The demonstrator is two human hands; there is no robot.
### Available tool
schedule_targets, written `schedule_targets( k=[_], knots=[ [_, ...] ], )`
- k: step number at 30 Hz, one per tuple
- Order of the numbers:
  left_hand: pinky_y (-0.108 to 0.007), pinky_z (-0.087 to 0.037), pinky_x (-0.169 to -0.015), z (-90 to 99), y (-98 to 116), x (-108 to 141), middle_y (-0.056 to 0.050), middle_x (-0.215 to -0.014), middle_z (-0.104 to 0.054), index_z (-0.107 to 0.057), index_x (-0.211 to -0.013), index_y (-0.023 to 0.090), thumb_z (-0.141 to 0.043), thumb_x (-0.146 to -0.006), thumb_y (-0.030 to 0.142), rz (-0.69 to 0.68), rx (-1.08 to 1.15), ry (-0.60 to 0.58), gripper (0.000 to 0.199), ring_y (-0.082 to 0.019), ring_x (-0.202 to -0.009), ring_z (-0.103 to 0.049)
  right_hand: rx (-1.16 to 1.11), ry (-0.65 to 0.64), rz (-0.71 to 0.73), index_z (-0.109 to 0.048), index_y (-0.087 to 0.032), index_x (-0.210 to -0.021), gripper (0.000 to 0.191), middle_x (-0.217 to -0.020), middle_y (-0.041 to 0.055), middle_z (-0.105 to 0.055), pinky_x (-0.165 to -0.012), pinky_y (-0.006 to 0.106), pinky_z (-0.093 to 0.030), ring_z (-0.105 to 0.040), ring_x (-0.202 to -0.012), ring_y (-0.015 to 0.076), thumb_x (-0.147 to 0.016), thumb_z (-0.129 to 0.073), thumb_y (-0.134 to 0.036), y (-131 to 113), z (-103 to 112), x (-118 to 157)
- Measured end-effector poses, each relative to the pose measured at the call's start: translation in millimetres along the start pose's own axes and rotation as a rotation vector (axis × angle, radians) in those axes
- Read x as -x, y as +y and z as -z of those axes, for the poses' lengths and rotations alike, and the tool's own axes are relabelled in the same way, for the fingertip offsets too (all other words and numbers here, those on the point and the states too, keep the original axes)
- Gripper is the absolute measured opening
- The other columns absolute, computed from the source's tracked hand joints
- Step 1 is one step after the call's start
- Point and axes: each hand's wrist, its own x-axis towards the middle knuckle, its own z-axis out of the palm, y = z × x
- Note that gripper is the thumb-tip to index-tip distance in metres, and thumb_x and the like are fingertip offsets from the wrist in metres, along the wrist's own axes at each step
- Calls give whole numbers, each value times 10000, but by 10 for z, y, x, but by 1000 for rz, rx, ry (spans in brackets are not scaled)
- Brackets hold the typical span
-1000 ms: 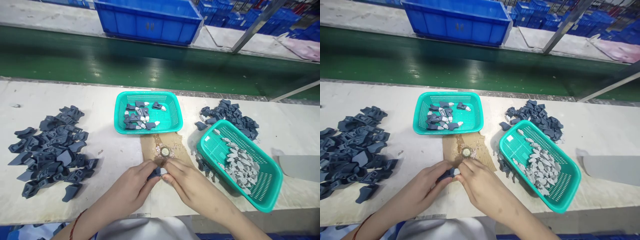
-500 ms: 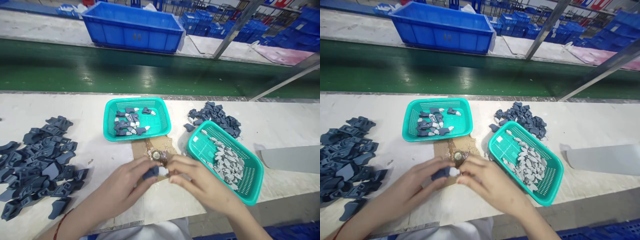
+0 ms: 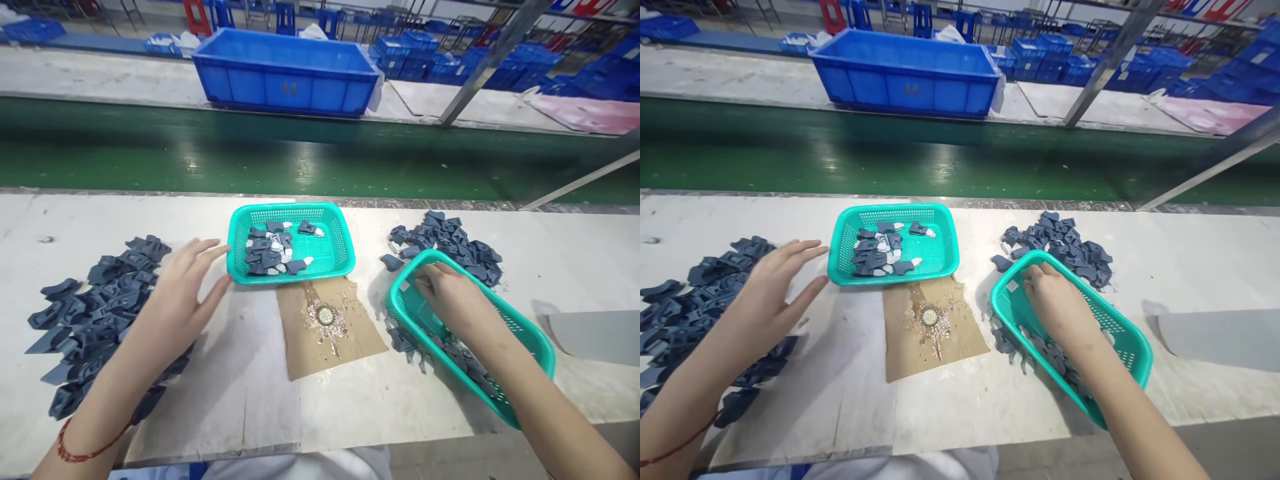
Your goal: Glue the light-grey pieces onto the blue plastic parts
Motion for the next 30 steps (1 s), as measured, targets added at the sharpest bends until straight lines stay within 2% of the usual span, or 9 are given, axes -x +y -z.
schedule_targets(
  k=[4, 7, 10, 11, 13, 17, 22, 26, 30],
  knots=[
    [-591, -404, -1124, 75, -337, 259, -245, -1405, -594, -592, -1331, 60, -439, -999, 417, 95, -201, -4, 511, -424, -1323, -514, -73, 6, 7, -630, -193, -1004, 267, -1002, 209, -718, -673, 497, -561, -712, -776, 374, -985, -388, -306, 119, -33, 27],
    [-587, -448, -1076, 81, -447, 384, -224, -1319, -652, -629, -1264, 88, -452, -984, 407, 107, -288, -59, 460, -426, -1244, -549, -147, 100, -27, -655, -243, -1036, 380, -1087, 204, -726, -698, 537, -564, -718, -813, 388, -1011, -338, -452, 90, 127, 159],
    [-545, -446, -1088, 124, -408, 399, -209, -1308, -661, -608, -1261, 103, -430, -1010, 342, 115, -345, -132, 389, -401, -1247, -544, -523, 282, -219, -699, -326, -1059, 304, -1165, 133, -742, -748, 545, -578, -725, -933, 392, -941, -571, -575, -143, 354, 371],
    [-535, -440, -1095, 147, -385, 388, -218, -1317, -656, -595, -1266, 90, -420, -1017, 317, 115, -364, -158, 380, -400, -1258, -534, -656, 311, -300, -725, -339, -1018, 255, -1102, 112, -764, -788, 535, -587, -724, -983, 387, -896, -670, -557, -255, 409, 437],
    [-520, -448, -1082, 194, -355, 358, -224, -1285, -672, -585, -1254, 77, -413, -1018, 278, 98, -404, -206, 355, -398, -1246, -533, -927, 343, -300, -756, -330, -930, 215, -995, 95, -783, -766, 478, -612, -734, -960, 350, -825, -775, -517, -491, 453, 537],
    [-502, -480, -1026, 237, -366, 316, -203, -1184, -721, -609, -1196, 81, -437, -1001, 243, 58, -491, -253, 306, -386, -1146, -568, -1378, 157, -144, -761, -286, -931, 178, -882, 38, -775, -694, 313, -627, -737, -772, 204, -824, -814, -418, -863, 316, 589],
    [-473, -505, -963, 245, -329, 258, -201, -1124, -734, -612, -1222, 66, -360, -1039, 308, 124, -530, -300, 394, -388, -1142, -603, -1615, -31, -106, -766, -266, -1001, 150, -932, 44, -805, -748, 260, -627, -747, -815, 159, -881, -775, -356, -1085, 97, 546],
    [-453, -481, -965, 325, -197, 230, -204, -1186, -713, -618, -1262, 67, -375, -1043, 397, 220, -450, -200, 465, -382, -1120, -630, -1660, -46, -172, -783, -243, -1014, 220, -907, 59, -812, -752, 300, -641, -760, -833, 185, -848, -798, -387, -1166, 3, 516],
    [-310, -459, -712, 394, -10, 304, -86, -1153, -713, -644, -1255, 219, -486, -995, 466, 450, -206, -20, 392, -281, -904, -666, -1648, -8, -193, -757, -205, -858, 243, -737, 36, -757, -611, 265, -597, -689, -636, 148, -790, -836, -424, -1227, -32, 492]
  ],
)
